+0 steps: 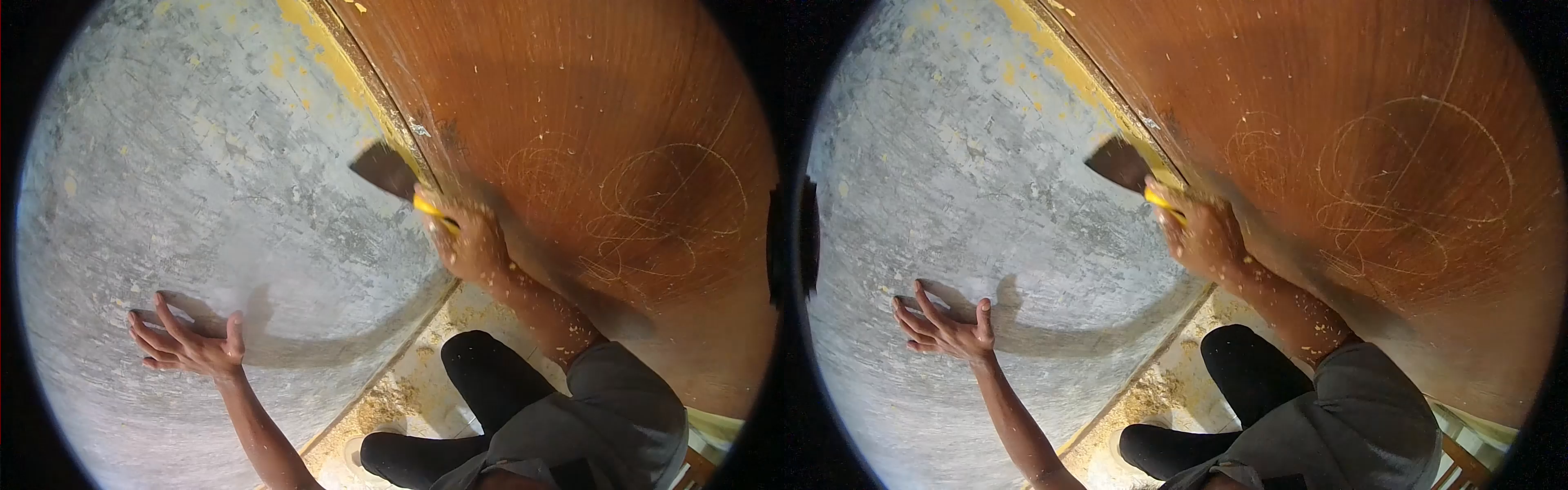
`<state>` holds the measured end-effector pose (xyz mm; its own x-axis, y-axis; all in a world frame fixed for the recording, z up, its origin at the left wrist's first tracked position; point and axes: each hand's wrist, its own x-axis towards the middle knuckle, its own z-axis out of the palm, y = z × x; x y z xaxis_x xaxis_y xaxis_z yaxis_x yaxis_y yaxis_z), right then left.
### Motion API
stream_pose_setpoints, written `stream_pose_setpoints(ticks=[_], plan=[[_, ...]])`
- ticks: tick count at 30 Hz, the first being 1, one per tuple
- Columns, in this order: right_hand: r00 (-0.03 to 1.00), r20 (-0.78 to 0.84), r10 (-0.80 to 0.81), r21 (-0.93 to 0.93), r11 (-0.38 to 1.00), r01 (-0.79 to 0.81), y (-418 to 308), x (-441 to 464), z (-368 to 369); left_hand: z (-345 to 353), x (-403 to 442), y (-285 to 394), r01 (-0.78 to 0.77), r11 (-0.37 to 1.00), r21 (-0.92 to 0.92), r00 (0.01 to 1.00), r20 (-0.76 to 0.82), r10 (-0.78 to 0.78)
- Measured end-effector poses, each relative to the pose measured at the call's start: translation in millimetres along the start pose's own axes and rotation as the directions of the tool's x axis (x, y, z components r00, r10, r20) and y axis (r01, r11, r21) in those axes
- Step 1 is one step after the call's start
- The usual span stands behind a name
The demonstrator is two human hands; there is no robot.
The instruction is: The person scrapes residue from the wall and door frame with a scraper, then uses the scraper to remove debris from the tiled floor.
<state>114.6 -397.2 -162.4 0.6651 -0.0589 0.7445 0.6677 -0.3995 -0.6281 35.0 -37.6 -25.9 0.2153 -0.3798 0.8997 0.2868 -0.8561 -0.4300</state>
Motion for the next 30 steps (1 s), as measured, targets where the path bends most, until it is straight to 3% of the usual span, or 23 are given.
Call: stream_pose_setpoints(ticks=[1, 2, 5, 7, 11, 23, 25, 28, 30], plan=[[0.998, 0.016, 0.062, 0.016, 0.998, -0.062, -4.6, 9.9, 0.1, 0.1, -0.8, 1.6, 0.003, 1.0, -0.002, 1.0, 0.009, -0.003], [0.995, -0.077, -0.057, 0.057, 0.996, 0.062, -6.6, 32.6, 3.7, -2.5, -3.8, 1.9, -0.004, 1.0, 0.0, 1.0, 0.025, 0.004], [0.998, -0.058, -0.032, 0.062, 0.997, 0.035, 0.2, 13.0, 4.8, -0.1, 1.6, 3.1, 0.019, 1.0, -0.017, 1.0, 0.002, -0.019], [0.991, -0.067, -0.116, 0.011, 0.993, 0.117, 8.9, 2.2, 6.6, -2.3, 1.3, 2.1, -0.005, 0.999, -0.041, 1.0, 0.008, 0.006], [0.998, -0.061, -0.025, 0.06, 0.998, 0.028, -16.6, 36.1, 6.9, -5.5, 0.3, 1.0, 0.0, 0.999, -0.045, 1.0, 0.016, 0.001], [0.986, -0.114, -0.124, 0.053, 0.99, 0.131, -32.0, 50.0, -15.9, -8.0, 7.1, 7.8, 0.025, 0.999, -0.047, 1.0, 0.007, -0.024], [0.998, 0.013, 0.06, -0.008, 0.998, -0.06, -46.6, 46.3, -22.1, -9.3, 4.7, 6.0, 0.029, 0.999, -0.036, 0.999, 0.027, -0.028], [0.999, -0.022, -0.046, 0.027, 0.999, 0.047, -39.8, 52.4, -27.8, -8.7, 5.7, 8.6, 0.035, 0.997, -0.062, 0.999, 0.009, -0.035], [0.999, -0.018, -0.029, 0.014, 0.999, 0.03, -36.8, 31.2, -21.7, -11.2, 0.8, 8.5, 0.044, 0.996, -0.077, 0.999, 0.029, -0.042]])
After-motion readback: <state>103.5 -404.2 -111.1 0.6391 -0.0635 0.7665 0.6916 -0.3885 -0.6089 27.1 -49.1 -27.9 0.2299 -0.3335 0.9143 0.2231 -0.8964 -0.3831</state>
